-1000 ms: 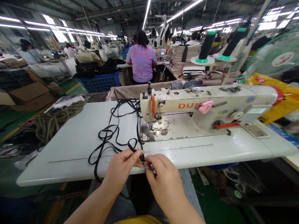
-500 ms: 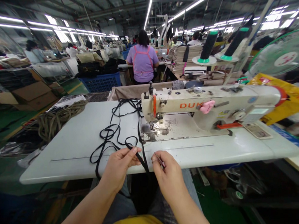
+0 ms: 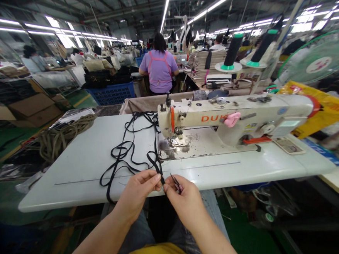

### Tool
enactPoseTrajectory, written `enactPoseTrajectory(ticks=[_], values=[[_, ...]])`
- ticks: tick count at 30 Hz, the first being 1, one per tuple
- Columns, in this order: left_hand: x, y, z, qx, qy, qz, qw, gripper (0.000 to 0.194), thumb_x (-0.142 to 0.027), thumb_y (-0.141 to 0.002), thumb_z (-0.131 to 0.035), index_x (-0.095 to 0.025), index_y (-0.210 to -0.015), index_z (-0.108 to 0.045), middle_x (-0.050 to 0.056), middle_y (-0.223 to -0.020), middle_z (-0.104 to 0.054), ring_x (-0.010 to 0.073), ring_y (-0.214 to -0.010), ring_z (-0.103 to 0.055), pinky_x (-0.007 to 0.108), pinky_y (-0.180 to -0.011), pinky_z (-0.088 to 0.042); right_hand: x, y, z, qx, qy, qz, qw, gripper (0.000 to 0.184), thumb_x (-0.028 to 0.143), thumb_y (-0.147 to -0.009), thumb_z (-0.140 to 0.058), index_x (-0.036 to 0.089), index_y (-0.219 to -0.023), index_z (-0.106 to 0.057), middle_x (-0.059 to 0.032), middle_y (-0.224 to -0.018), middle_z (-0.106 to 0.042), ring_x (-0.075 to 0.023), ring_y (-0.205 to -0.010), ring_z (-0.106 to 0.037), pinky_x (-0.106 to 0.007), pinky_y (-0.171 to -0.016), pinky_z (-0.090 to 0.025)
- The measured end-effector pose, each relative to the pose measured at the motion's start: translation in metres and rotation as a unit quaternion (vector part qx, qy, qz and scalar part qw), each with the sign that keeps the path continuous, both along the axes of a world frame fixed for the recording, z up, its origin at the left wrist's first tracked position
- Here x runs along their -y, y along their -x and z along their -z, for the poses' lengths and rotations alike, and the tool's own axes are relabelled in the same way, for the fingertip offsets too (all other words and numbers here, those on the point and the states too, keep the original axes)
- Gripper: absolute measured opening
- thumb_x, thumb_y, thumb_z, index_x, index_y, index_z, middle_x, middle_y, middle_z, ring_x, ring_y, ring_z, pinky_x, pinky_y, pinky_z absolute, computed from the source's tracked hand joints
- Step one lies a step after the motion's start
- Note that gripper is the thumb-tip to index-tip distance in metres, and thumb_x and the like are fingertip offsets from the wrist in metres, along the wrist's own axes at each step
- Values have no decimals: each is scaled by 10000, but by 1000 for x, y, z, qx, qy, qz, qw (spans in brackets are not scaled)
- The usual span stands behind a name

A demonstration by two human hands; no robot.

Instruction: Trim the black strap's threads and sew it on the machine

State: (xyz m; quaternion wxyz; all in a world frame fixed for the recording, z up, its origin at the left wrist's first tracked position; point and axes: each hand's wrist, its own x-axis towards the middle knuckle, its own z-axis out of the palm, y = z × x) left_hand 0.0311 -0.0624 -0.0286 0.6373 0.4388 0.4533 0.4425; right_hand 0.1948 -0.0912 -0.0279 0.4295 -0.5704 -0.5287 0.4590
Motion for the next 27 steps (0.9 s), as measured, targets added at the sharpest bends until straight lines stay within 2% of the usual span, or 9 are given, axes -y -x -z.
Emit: enactPoseTrajectory(ticks=[3,6,11,15,19,27], values=[[1,-1,-2,-39,-15,-11,999,328,-468,-801,-804,-156,-760,-710,15,-679,-677,126,-662,-615,243,-691,-515,1,0,0,23,-23,5,999,214,403,-851,-620,200,-848,-685,-17,-751,-667,-177,-696,-597,-278,-664,-478],[2,-4,-2,-33,-10,-6,999,342,-480,-776,-820,-162,-753,-697,12,-676,-679,132,-658,-631,254,-697,-536,2,0,-1,73,-63,12,995,185,372,-875,-597,209,-845,-679,-20,-767,-673,-179,-710,-602,-273,-676,-479],[5,-9,3,3,10,28,1000,385,-509,-756,-843,-164,-744,-675,20,-681,-692,145,-665,-652,290,-715,-586,0,-1,0,172,-99,12,980,243,322,-878,-564,223,-655,-566,8,-635,-559,-154,-617,-501,-261,-570,-356],[7,-9,1,-11,25,24,999,399,-523,-753,-846,-159,-761,-684,24,-669,-694,148,-664,-661,294,-707,-607,-1,-4,2,164,-93,2,982,265,303,-889,-515,223,-638,-539,21,-606,-490,-150,-608,-463,-260,-571,-339],[7,-9,-1,-4,26,27,999,397,-523,-753,-843,-160,-746,-682,25,-678,-697,147,-676,-662,297,-720,-617,0,-5,3,174,-89,3,981,259,358,-916,-533,220,-712,-611,9,-649,-551,-159,-624,-493,-272,-597,-364],[7,-11,-3,-9,42,19,999,360,-485,-733,-836,-151,-730,-703,30,-661,-695,152,-663,-669,283,-687,-617,0,-6,2,207,-118,5,971,265,296,-906,-500,222,-659,-560,11,-629,-545,-155,-613,-497,-271,-590,-351]])
